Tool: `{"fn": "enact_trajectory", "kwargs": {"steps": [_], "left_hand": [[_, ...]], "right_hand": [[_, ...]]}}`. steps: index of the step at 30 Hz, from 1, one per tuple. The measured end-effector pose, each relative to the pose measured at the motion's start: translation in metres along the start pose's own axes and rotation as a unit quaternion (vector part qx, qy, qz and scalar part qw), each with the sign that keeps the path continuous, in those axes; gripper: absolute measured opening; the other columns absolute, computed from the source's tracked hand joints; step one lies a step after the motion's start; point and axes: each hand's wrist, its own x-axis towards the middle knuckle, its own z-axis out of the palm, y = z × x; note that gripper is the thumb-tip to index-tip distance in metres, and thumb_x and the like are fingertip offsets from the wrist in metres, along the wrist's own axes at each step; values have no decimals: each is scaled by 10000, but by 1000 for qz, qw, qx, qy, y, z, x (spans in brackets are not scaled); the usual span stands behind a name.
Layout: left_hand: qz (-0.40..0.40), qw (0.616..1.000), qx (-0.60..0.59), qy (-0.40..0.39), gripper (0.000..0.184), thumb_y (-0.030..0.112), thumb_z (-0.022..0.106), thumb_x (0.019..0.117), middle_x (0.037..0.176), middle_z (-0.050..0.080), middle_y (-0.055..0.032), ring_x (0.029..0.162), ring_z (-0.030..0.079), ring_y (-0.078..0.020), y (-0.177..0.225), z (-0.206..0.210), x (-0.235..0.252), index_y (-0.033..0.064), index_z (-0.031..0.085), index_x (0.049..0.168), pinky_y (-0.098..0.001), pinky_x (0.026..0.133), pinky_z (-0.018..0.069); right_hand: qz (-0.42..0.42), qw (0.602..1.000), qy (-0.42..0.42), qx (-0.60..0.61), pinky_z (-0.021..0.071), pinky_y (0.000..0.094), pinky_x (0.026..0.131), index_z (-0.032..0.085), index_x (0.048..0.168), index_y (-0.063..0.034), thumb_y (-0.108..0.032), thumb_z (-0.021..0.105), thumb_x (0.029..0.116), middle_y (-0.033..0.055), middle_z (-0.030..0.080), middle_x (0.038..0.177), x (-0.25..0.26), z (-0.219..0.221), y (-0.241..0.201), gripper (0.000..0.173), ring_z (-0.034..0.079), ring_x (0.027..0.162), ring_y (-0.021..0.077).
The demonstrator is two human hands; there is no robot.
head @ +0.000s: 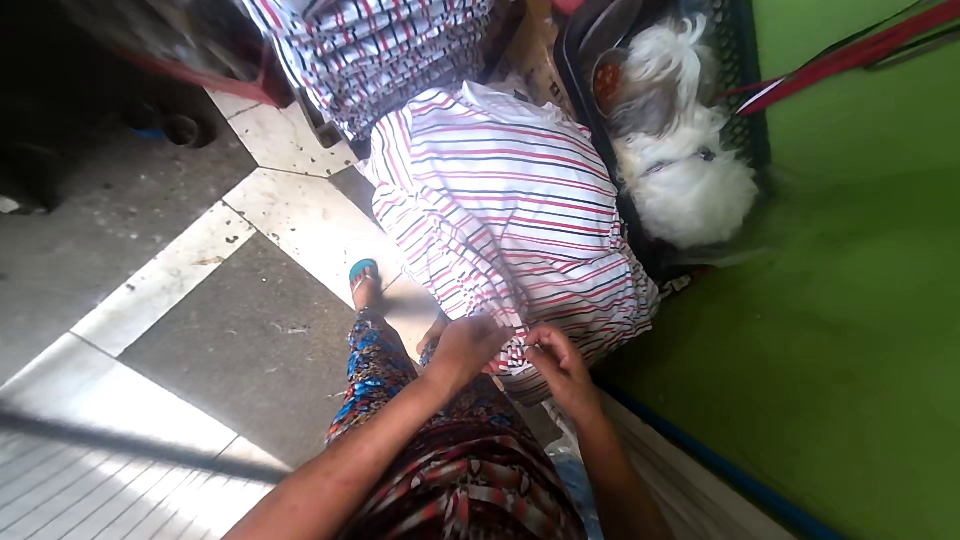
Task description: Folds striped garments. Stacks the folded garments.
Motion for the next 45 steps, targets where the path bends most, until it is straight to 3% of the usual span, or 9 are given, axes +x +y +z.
{"fn": "enact_trajectory", "kwargs": {"steps": [11, 14, 18, 24, 28, 34, 39, 42, 45], "left_hand": [[-6, 1000, -4, -7, 251, 216, 553, 1065, 749, 652, -10, 628, 651, -46, -3, -1, 0, 4, 654, 979, -231, 658, 575], [-7, 1000, -14, -7, 247, 189, 532, 1070, 778, 645, -29, 651, 644, -62, -11, 0, -1, -17, 657, 1018, -247, 669, 571], [-9, 996, -85, 1, 216, 153, 545, 1057, 696, 605, 21, 600, 606, -40, -17, -3, -7, 18, 640, 918, -222, 620, 547], [128, 991, 34, 25, 227, 194, 669, 974, 1044, 693, -102, 1045, 617, -135, -16, -10, -17, -18, 741, 940, -356, 964, 480], [161, 981, -7, 106, 274, 163, 541, 1041, 1062, 712, -108, 985, 656, -119, -6, -40, -13, -33, 727, 1086, -331, 927, 524], [101, 912, -398, -1, 704, 577, 74, 1077, 1177, 667, -182, 930, 728, -291, 58, -56, 43, 85, 192, 1568, -445, 772, 616], [162, 778, -606, 18, 693, 701, 200, 1017, 1070, 701, -64, 970, 696, -193, 119, -45, 71, 164, 518, 1317, -427, 818, 599], [218, 776, -588, 68, 433, 468, 333, 1092, 1039, 689, -53, 953, 685, -170, 145, -61, 72, 133, 541, 1272, -416, 827, 594], [189, 815, -546, 50, 307, 358, 418, 1088, 967, 690, -61, 868, 694, -174, 160, -90, 80, 114, 558, 1212, -404, 760, 607]], "right_hand": [[-2, 998, 37, -59, 522, 185, 740, 601, 1059, 58, -74, 582, 935, 70, 633, 954, 2, 16, 0, 182, 612, 838, 32], [-87, 964, 36, -247, 566, 426, 921, 664, 1165, 78, -99, 621, 933, 220, 705, 1122, -5, 27, -7, 294, 698, 1045, 295], [-145, 895, 59, -417, 565, 568, 865, 706, 1207, -6, -417, 824, 769, 246, 705, 1130, -14, 47, -15, 611, 690, 1037, 433], [-171, 906, 144, -359, 598, 513, 812, 718, 1088, 40, -39, 721, 827, 206, 734, 1013, -3, 50, -18, 273, 723, 941, 389], [-233, 918, 190, -259, 573, 320, 877, 698, 1084, 47, -59, 708, 821, 182, 727, 1031, -21, 5, -82, 284, 707, 976, 217], [-314, 900, 172, -250, 507, 128, 901, 613, 1135, -65, -180, 683, 905, 51, 684, 1053, -30, -51, -157, 266, 625, 1023, -8], [-306, 896, 190, -260, 491, 114, 903, 592, 1097, -88, -197, 673, 961, 13, 652, 1043, -75, -62, -189, 193, 602, 1020, -40], [-262, 894, 268, -247, 482, 75, 882, 595, 1067, -24, -129, 714, 928, -8, 659, 1053, -101, -65, -189, 210, 579, 999, -115], [-164, 885, 339, -273, 520, 162, 754, 640, 1025, 82, -73, 684, 867, 124, 672, 940, -92, -61, -165, 225, 615, 844, 28]]}}
